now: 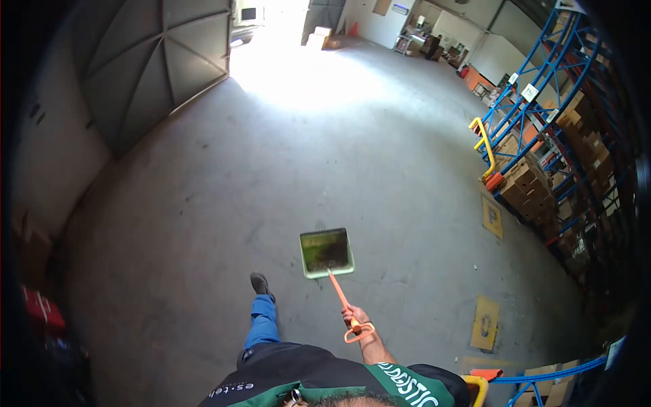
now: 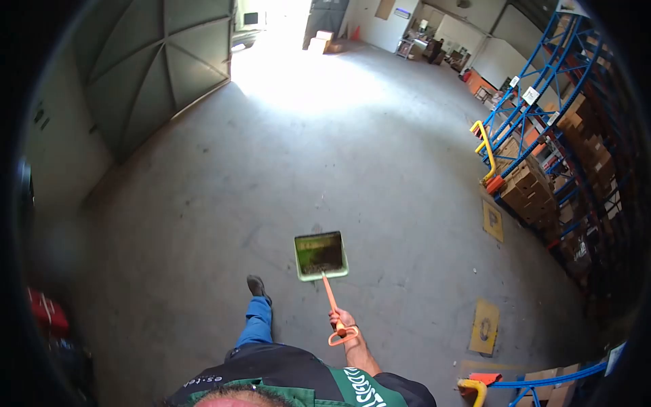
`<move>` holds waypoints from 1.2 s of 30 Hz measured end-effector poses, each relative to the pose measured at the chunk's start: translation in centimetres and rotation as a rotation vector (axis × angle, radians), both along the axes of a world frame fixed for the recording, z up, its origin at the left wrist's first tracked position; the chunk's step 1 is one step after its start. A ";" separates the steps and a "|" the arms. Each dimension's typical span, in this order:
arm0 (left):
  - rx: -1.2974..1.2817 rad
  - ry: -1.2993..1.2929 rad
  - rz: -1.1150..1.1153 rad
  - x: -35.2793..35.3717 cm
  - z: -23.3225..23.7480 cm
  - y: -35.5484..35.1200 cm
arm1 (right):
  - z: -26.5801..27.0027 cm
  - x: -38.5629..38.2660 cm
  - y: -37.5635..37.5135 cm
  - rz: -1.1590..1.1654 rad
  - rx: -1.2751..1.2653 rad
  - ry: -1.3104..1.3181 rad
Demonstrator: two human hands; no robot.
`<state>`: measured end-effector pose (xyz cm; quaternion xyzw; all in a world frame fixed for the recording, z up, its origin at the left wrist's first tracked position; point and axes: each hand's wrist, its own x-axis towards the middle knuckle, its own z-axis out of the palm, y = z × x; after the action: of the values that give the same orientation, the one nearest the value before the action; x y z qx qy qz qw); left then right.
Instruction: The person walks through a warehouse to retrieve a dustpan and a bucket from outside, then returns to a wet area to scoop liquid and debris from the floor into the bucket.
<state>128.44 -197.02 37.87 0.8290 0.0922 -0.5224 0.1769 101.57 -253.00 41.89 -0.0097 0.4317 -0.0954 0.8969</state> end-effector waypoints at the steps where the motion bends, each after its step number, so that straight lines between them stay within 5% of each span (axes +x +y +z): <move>1: -0.009 -0.017 -0.010 5.4 0.0 -4.0 | -0.3 2.8 -2.6 -0.024 0.017 0.014; 5: -0.015 -0.066 -0.037 27.7 1.7 -21.9 | 1.2 20.2 -17.9 -0.142 0.134 0.055; 9: -0.089 -0.425 -0.031 54.9 5.5 -41.1 | 1.7 33.3 -31.8 -0.140 0.145 -0.007; 13: -0.496 -0.913 -0.134 81.8 14.2 -66.3 | 0.8 42.8 -40.9 -0.170 0.084 -0.006; 14: -0.622 -0.856 -0.052 86.6 19.7 -74.4 | 0.4 47.6 -45.4 -0.162 0.065 -0.017; 16: -0.719 -1.019 -0.028 94.9 23.5 -85.4 | -0.3 55.0 -53.2 -0.119 0.110 -0.018; 19: -0.750 -0.959 0.092 101.8 22.0 -93.0 | 2.4 64.0 -63.2 0.006 0.139 -0.045; 21: -0.638 -0.885 0.116 107.2 12.6 -93.6 | 1.6 71.9 -70.9 -0.110 0.125 0.001; 28: 0.051 -0.032 0.019 102.1 5.7 -96.3 | 6.3 101.1 -97.6 -0.126 0.110 -0.027; 36: 0.048 0.018 0.118 131.8 5.2 -119.8 | 7.5 135.1 -124.2 -0.148 0.128 -0.094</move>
<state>260.25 -316.78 43.08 0.8213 0.1550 -0.5162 0.1868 236.66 -377.18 49.42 0.0840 0.3940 -0.1338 0.9054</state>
